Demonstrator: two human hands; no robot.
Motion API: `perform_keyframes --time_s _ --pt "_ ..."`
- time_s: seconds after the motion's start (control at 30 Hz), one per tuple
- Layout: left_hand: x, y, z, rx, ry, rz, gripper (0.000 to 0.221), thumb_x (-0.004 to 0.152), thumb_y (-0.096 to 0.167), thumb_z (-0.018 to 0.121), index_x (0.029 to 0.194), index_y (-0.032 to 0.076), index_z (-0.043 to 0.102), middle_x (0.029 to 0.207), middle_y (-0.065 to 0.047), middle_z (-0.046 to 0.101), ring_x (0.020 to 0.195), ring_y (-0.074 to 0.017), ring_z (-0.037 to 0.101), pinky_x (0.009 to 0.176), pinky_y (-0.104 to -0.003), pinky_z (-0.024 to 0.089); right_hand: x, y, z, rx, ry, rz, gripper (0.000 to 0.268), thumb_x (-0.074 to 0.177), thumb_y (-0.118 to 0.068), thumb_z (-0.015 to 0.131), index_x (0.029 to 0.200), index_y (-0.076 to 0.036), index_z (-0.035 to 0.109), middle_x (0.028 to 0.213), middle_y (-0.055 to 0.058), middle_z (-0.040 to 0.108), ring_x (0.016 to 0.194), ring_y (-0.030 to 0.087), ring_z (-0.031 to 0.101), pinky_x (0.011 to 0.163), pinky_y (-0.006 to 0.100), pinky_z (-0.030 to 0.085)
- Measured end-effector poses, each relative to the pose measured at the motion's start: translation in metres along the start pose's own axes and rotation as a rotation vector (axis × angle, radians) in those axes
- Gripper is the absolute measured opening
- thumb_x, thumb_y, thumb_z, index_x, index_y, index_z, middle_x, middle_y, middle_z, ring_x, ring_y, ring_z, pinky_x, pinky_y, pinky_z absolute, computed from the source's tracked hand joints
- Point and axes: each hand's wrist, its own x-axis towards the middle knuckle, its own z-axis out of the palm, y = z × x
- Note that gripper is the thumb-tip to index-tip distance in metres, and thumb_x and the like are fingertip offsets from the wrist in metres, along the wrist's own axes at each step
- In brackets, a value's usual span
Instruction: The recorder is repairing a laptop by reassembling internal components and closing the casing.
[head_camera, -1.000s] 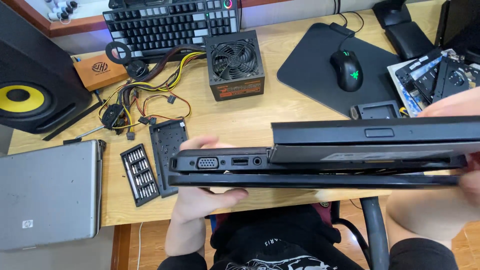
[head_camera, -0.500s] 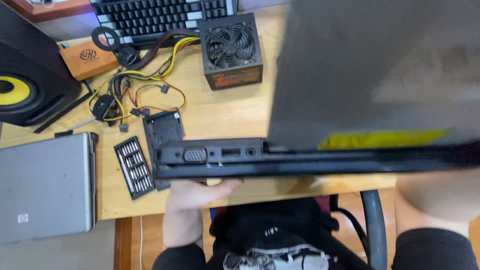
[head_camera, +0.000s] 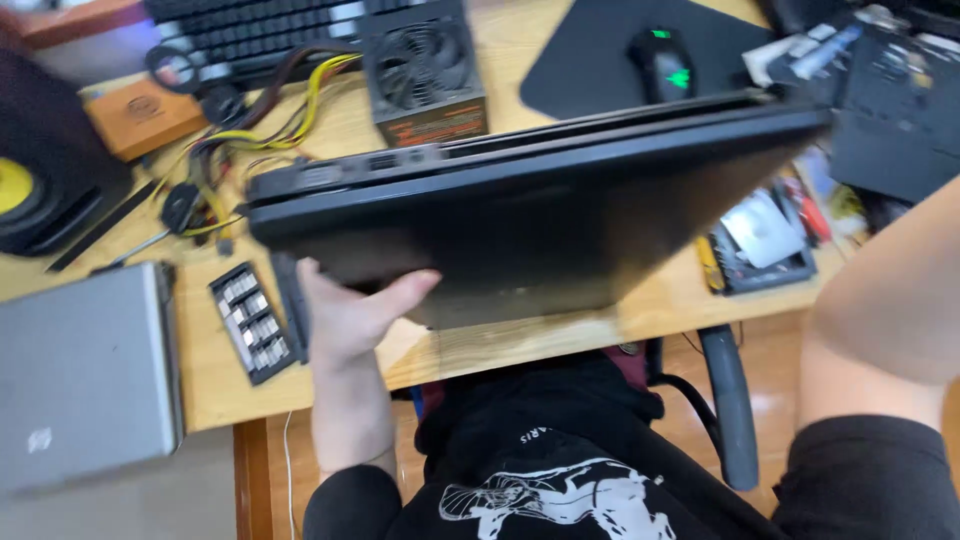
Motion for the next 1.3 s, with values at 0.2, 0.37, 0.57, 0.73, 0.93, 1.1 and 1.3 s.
perform_keyframes --time_s 0.2,0.37,0.57,0.73,0.93,1.1,1.3 --pt "-0.008 -0.013 -0.006 -0.087 0.054 0.144 0.063 0.079 -0.002 0.091 0.134 -0.005 0.060 0.119 -0.012 0.069 0.106 -0.0221 0.068 0.099 -0.033 0.056 -0.017 -0.133 0.062 0.001 0.319 0.025 0.011 0.104 -0.013 0.066 0.107 -0.003 0.064 0.101 -0.002 0.065 0.086 0.006 0.056 0.080 0.023 0.047" --pt "0.005 0.003 0.007 -0.187 0.141 0.222 0.086 0.078 0.012 0.097 0.149 -0.006 0.051 0.129 -0.013 0.064 0.114 -0.0214 0.063 0.106 -0.030 0.052 -0.021 -0.164 0.084 0.027 0.514 0.045 0.012 0.109 -0.015 0.065 0.106 -0.003 0.063 0.099 -0.004 0.065 0.085 0.003 0.054 0.079 0.021 0.046" --pt "0.005 -0.011 -0.009 -0.019 0.209 0.250 0.091 0.078 0.023 0.099 0.150 -0.002 0.047 0.134 -0.012 0.059 0.115 -0.0196 0.056 0.104 -0.028 0.046 -0.038 -0.025 -0.002 0.183 0.707 0.142 0.008 0.112 -0.012 0.070 0.107 -0.007 0.066 0.093 -0.005 0.067 0.079 0.006 0.061 0.066 0.027 0.048" --pt "0.005 -0.013 -0.009 0.036 0.299 0.277 0.096 0.075 0.031 0.097 0.150 0.000 0.045 0.142 -0.010 0.054 0.121 -0.0199 0.051 0.109 -0.030 0.041 -0.031 0.049 -0.052 0.078 0.722 0.357 0.013 0.113 -0.017 0.063 0.102 -0.010 0.064 0.075 -0.003 0.058 0.060 0.009 0.057 0.050 0.030 0.035" --pt "0.011 -0.008 0.005 -0.004 0.300 0.291 0.097 0.076 0.031 0.098 0.150 -0.001 0.043 0.144 -0.012 0.054 0.123 -0.0212 0.051 0.110 -0.030 0.041 -0.023 0.023 -0.029 0.197 0.630 0.186 0.006 0.112 -0.008 0.064 0.118 -0.005 0.065 0.093 -0.001 0.069 0.080 0.012 0.071 0.066 0.031 0.058" --pt "0.001 -0.010 -0.001 -0.120 0.206 0.267 0.082 0.086 0.018 0.095 0.150 -0.005 0.049 0.129 -0.011 0.058 0.112 -0.0202 0.055 0.102 -0.028 0.044 -0.031 -0.082 0.075 0.072 0.380 0.110 0.019 0.119 -0.016 0.056 0.124 0.002 0.058 0.109 0.002 0.064 0.092 0.006 0.056 0.082 0.022 0.046" --pt "-0.015 0.030 0.018 -0.269 0.210 0.198 0.060 0.095 0.010 0.085 0.142 -0.006 0.051 0.126 -0.015 0.062 0.112 -0.0235 0.062 0.104 -0.030 0.050 -0.037 -0.189 0.176 0.109 0.163 0.102 0.033 0.115 -0.021 0.061 0.141 -0.002 0.052 0.104 0.002 0.066 0.082 0.003 0.059 0.069 0.019 0.047"
